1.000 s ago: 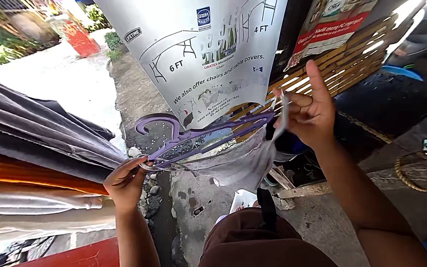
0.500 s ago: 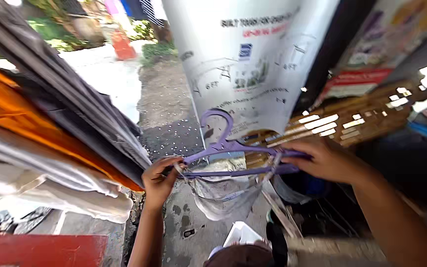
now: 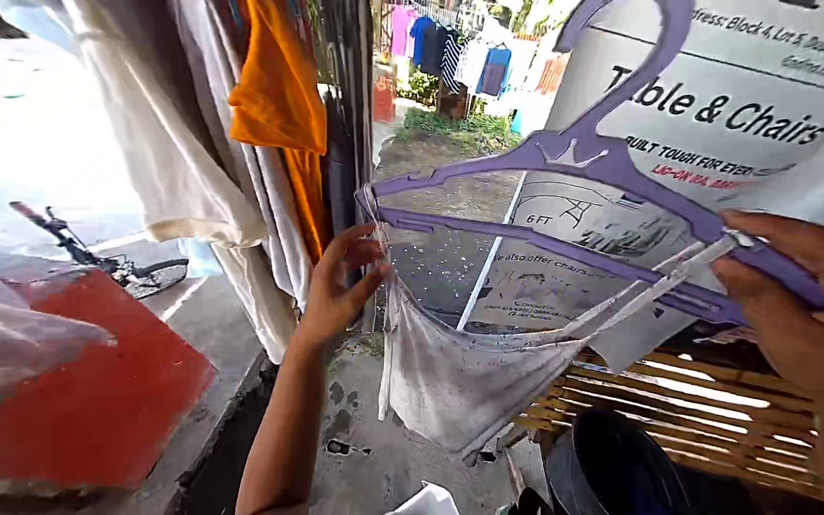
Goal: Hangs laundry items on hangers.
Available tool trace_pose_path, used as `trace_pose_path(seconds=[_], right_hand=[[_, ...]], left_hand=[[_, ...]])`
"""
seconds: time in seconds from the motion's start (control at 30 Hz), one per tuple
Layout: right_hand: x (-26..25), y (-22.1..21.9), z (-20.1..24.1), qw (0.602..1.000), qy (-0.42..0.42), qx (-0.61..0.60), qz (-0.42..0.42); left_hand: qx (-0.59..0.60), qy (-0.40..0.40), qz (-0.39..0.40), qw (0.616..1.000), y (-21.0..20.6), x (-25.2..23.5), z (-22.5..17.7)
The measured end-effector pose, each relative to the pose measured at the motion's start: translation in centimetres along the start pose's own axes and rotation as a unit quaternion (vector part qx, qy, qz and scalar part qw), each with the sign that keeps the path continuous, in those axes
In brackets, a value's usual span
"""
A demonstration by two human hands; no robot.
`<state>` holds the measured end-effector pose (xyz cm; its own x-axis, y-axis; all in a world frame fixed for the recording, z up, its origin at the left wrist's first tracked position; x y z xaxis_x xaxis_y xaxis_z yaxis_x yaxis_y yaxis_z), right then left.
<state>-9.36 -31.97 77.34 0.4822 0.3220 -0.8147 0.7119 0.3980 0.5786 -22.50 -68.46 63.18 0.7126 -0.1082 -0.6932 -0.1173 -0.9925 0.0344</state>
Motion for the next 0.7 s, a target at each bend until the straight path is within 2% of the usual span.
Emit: trace_pose_path(seconds=[0.1, 0.2, 0.3, 0.4, 0.53, 0.7], right_hand=[[-0.6, -0.9, 0.4, 0.999, 0.017, -0.017, -0.020], [-0.5, -1.9, 1.1, 0.999, 0.017, -0.010, -0.039], [-0.2, -2.1, 1.4, 0.999, 0.014, 0.028, -0.040], [0.5, -2.5, 2.2, 0.998, 0.024, 0.041, -0.030], [0.9, -3.3, 3.5, 0.998, 0.037, 0.047, -0.032], [1.1, -2.0, 1.7, 0.997, -0.013, 0.043, -0.060]], left_hand=[[0.018, -0.010, -0.072, 0.997, -0.3, -0.8, -0.6], [-0.011, -0.059, -0.185, 0.981, 0.0, -1.9, -2.0], [-0.074, -0.101, -0.230, 0.965, 0.2, -2.5, -3.7], [-0.124, -0.120, -0.222, 0.960, -0.9, -3.3, -5.6], [-0.186, -0.127, -0.136, 0.965, -4.7, -5.0, -7.0], [-0.153, -0.149, -0.103, 0.971, -6.0, -3.7, -6.3]])
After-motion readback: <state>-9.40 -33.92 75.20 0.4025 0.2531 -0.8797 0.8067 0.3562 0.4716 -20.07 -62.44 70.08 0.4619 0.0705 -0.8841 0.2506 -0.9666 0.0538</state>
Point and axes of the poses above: each hand's wrist, its own x-axis away from the middle knuckle, its own y-axis out of the back of the hand, z = x × y, the point moved 9 cm from there along -x, towards the middle knuckle, and after that the axes turned 10 degrees about x, right-handed, at the moved point
